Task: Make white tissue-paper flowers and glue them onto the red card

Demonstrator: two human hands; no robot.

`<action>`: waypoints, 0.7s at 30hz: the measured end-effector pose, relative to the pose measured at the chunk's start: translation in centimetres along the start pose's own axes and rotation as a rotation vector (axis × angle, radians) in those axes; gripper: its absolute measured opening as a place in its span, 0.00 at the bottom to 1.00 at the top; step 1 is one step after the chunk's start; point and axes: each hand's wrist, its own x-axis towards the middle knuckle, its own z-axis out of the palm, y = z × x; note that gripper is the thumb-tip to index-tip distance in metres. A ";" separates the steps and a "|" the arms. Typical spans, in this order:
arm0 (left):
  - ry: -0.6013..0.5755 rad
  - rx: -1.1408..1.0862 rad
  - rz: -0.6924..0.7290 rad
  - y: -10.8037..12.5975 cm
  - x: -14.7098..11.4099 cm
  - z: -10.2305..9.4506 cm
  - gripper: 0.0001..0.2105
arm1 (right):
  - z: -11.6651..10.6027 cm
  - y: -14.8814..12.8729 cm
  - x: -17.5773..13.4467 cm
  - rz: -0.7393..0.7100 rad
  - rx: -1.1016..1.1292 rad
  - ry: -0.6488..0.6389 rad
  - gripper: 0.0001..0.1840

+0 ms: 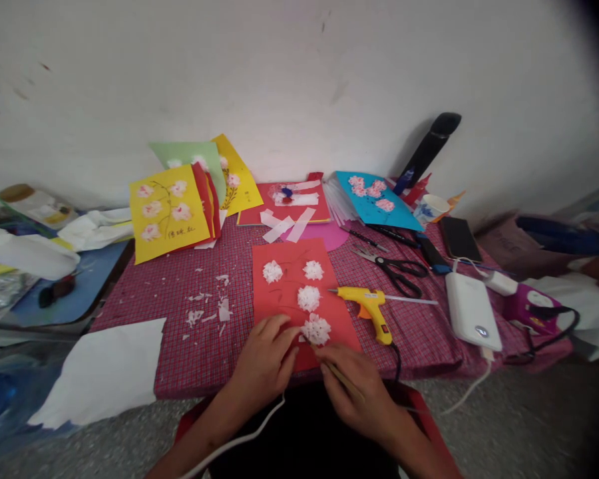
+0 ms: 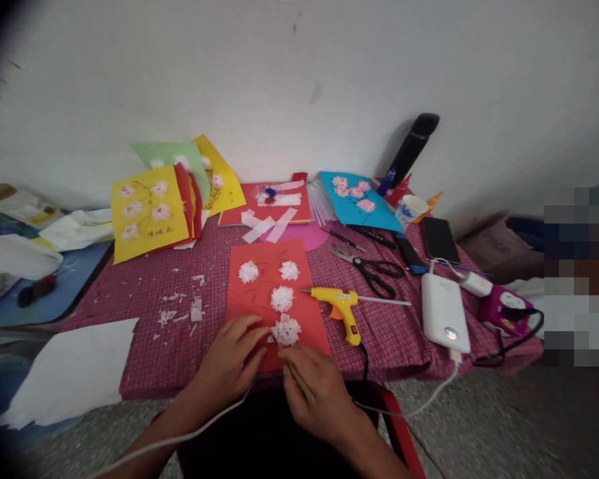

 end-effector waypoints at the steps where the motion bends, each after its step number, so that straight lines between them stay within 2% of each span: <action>1: 0.001 -0.006 0.004 0.0 0.1 0.0 0.15 | 0.0 0.0 -0.1 -0.002 -0.006 0.003 0.15; 6: 0.020 -0.038 0.002 0.2 0.1 0.0 0.11 | 0.0 0.0 -0.2 0.009 -0.022 -0.004 0.14; 15: -0.056 -0.048 0.015 0.5 0.0 0.0 0.09 | 0.0 0.1 -0.2 0.012 -0.015 0.005 0.14; 21: 0.014 -0.019 -0.037 0.2 0.2 0.1 0.08 | -0.6 -0.6 -0.2 -0.020 0.019 0.113 0.16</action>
